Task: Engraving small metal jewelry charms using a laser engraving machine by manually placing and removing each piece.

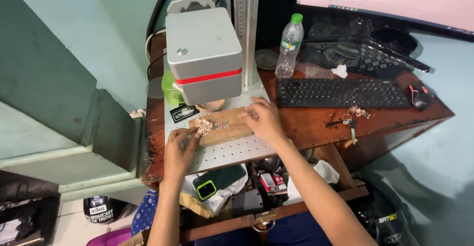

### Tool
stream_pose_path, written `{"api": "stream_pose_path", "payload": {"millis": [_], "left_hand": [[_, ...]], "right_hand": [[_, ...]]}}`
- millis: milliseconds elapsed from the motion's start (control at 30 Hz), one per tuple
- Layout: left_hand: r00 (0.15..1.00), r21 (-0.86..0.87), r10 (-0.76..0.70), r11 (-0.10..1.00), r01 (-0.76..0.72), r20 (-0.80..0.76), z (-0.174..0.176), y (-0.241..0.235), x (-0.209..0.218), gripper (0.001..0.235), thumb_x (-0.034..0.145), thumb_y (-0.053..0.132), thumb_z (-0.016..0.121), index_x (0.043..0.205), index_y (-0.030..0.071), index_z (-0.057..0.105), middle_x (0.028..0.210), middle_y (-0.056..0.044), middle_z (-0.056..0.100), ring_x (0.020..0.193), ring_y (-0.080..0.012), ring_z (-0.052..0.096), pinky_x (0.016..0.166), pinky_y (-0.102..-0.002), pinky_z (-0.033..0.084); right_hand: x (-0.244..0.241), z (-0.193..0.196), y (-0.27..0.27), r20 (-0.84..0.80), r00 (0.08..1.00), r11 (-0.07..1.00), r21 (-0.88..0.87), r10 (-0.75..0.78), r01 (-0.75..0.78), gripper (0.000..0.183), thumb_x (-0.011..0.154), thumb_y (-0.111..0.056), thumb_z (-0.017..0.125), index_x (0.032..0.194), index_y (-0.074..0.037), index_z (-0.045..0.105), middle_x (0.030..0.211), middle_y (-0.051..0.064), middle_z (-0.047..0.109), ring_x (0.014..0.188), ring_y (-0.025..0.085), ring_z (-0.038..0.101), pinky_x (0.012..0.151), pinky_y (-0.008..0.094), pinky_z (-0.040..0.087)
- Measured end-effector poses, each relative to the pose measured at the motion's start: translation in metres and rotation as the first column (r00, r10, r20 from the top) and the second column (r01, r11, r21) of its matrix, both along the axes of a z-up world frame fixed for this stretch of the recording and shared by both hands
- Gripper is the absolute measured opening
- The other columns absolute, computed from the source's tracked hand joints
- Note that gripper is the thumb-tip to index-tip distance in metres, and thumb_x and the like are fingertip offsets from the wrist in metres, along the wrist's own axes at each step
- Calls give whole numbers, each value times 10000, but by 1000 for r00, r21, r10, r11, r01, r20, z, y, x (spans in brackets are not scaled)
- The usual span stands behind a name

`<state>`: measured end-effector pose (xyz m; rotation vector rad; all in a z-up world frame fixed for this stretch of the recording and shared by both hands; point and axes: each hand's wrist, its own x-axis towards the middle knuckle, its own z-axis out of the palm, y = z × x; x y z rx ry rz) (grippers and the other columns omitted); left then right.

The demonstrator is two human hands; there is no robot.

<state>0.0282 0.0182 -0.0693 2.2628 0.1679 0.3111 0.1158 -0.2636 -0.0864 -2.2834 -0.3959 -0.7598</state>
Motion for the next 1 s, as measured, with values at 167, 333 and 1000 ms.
{"api": "stream_pose_path", "payload": {"millis": [167, 333, 1000], "left_hand": [[998, 56, -3, 998, 6, -56, 29, -10, -4, 245, 937, 372, 744, 1115, 219, 815, 1193, -69, 684, 1089, -363, 696, 891, -493, 559], [999, 97, -29, 995, 32, -31, 24, -11, 3, 216, 951, 344, 729, 1055, 174, 812, 1160, -95, 688, 1078, -392, 701, 883, -512, 560], [934, -151, -176, 961, 231, 310, 18, -24, 23, 184, 1053, 211, 591, 981, 73, 689, 800, -153, 644, 759, -344, 644, 748, -458, 494]], "right_hand": [[-7, -2, -21, -47, 999, 998, 56, -26, 28, 192, 815, -226, 785, 1006, -205, 788, 1280, 108, 688, 1222, 361, 625, 1037, 460, 478], [-12, -1, -19, -13, 1000, 992, 127, 27, -25, 216, 847, -195, 771, 1063, -184, 778, 1282, 136, 678, 1231, 382, 615, 1039, 473, 481], [-24, 1, 21, -34, 944, 908, 289, 328, -305, 215, 920, -105, 703, 1096, -198, 785, 1150, 46, 753, 1109, 259, 698, 969, 397, 522]]}}
